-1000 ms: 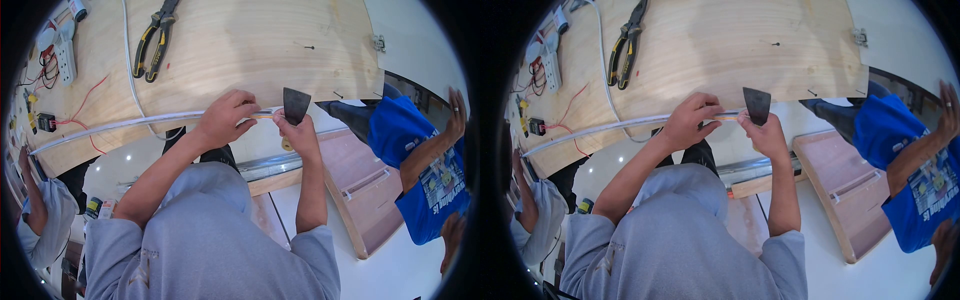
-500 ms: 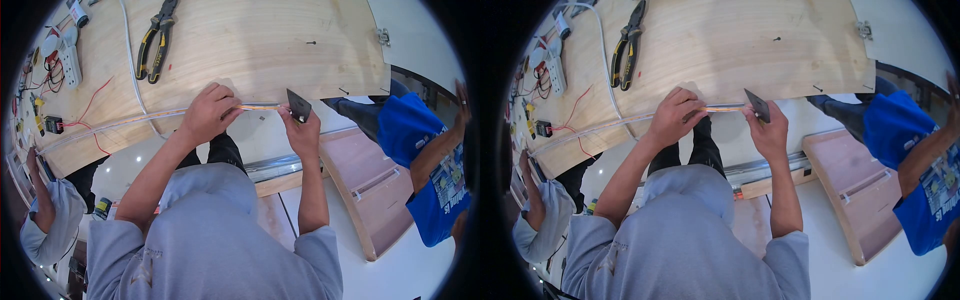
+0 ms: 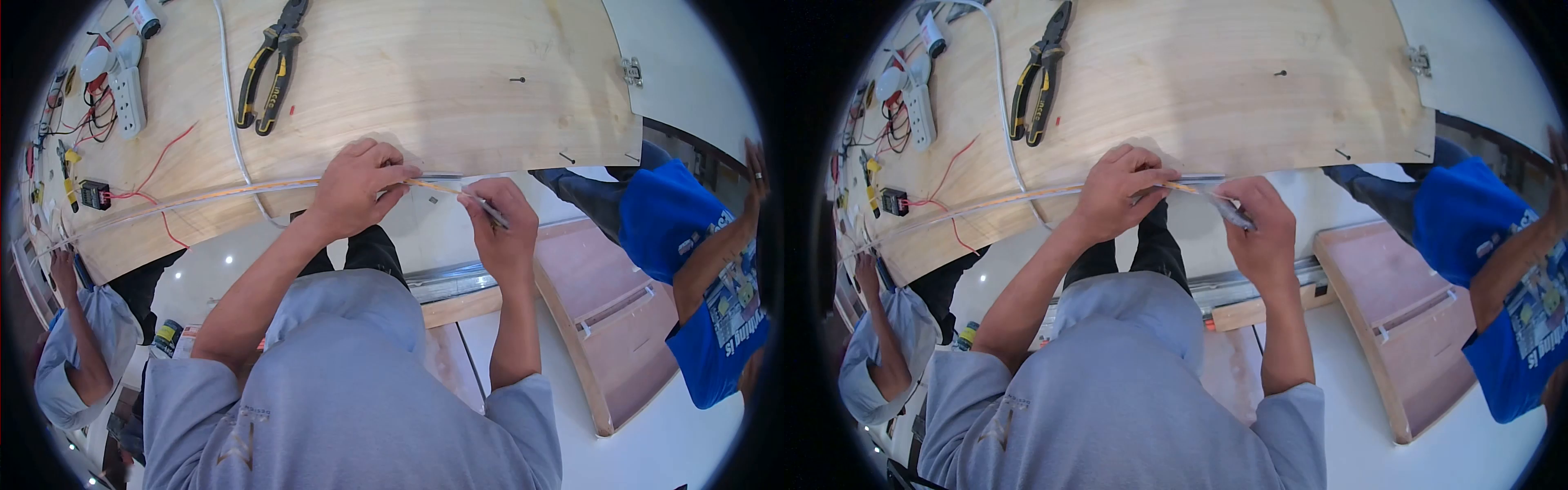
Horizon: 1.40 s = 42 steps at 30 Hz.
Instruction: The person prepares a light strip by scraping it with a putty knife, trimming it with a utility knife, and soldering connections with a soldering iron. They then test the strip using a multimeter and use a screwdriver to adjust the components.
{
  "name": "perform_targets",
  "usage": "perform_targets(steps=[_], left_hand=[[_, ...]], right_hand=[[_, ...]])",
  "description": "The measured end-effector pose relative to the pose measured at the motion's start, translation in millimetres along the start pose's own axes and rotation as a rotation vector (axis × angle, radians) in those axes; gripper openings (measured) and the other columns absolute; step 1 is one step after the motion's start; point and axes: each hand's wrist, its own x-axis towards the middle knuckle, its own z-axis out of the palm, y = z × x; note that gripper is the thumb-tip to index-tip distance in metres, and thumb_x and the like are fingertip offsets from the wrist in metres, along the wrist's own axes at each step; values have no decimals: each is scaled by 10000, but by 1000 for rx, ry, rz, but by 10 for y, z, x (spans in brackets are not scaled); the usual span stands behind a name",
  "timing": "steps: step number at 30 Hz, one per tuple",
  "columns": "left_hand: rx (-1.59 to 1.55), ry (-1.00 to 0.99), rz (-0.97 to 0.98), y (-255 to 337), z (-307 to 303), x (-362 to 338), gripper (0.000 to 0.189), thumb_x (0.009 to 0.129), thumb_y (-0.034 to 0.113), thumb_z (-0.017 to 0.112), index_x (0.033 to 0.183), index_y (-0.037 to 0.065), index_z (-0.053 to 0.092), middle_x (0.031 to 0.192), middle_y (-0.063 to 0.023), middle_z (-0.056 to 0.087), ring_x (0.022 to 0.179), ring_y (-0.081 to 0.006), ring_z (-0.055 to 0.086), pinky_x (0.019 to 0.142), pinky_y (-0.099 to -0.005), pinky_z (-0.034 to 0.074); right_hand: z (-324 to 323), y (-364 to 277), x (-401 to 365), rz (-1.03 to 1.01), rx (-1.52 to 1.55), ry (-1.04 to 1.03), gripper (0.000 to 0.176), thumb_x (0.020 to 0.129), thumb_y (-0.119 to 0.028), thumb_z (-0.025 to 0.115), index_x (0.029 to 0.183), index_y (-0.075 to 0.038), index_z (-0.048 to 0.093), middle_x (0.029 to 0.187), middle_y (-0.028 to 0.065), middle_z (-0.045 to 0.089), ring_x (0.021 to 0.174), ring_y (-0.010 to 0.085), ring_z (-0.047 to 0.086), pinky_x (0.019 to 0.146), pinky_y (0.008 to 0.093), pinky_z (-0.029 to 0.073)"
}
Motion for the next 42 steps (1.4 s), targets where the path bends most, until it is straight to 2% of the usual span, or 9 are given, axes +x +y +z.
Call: perform_targets(steps=[3,6,9,12,24,27,33,36,42], left_hand=[[-31,-17,-50,-39,12,-2,250,767,96,783,1011,102,731,949,-53,662,911,-265,606,830,-393,496],[-43,-6,-61,-49,5,3,221,772,102,782,986,105,723,968,-51,671,926,-268,611,827,-391,500],[-47,7,-63,-46,7,7,184,777,113,784,948,106,717,951,-49,672,917,-267,615,824,-392,502],[-64,28,-81,-26,21,13,173,783,122,784,940,108,713,929,-47,672,899,-264,618,820,-392,503],[69,45,-64,31,61,27,138,808,136,760,940,130,719,907,-36,648,879,-249,612,779,-379,482],[72,65,5,-15,85,-16,134,812,130,754,942,131,720,912,-34,645,870,-248,607,757,-386,467],[200,56,164,-24,56,-34,145,791,120,768,925,129,713,908,-19,626,838,-221,597,728,-367,443],[267,128,210,-51,146,-53,169,764,117,787,908,127,700,899,-19,611,831,-210,595,733,-361,438],[327,180,228,27,228,-16,194,747,113,801,894,101,676,893,-28,596,829,-208,596,772,-376,440]], right_hand=[[3,-10,-18,-69,-18,5,138,857,-2,743,982,-16,687,847,110,646,732,230,634,664,302,510],[23,145,-24,47,-18,43,132,874,-31,758,982,-10,684,826,85,668,714,169,622,660,273,500],[79,361,9,360,185,51,136,894,-70,772,975,-4,684,815,45,695,711,97,606,663,246,490],[170,513,40,299,254,112,143,902,-93,780,971,-5,691,822,14,705,713,55,582,665,232,485],[109,491,67,355,187,85,131,870,-108,782,896,-2,710,766,17,683,636,64,581,579,237,466],[51,566,119,502,305,26,147,849,-119,773,901,-1,704,741,24,675,598,71,584,550,249,465],[61,604,204,481,293,35,168,828,-132,773,911,-6,701,710,22,666,580,73,585,536,249,463],[31,593,245,519,276,8,180,814,-148,776,905,-10,706,697,17,662,580,76,587,538,253,466],[25,560,294,525,221,11,175,808,-150,774,891,-9,710,688,8,658,584,72,579,546,256,464]])
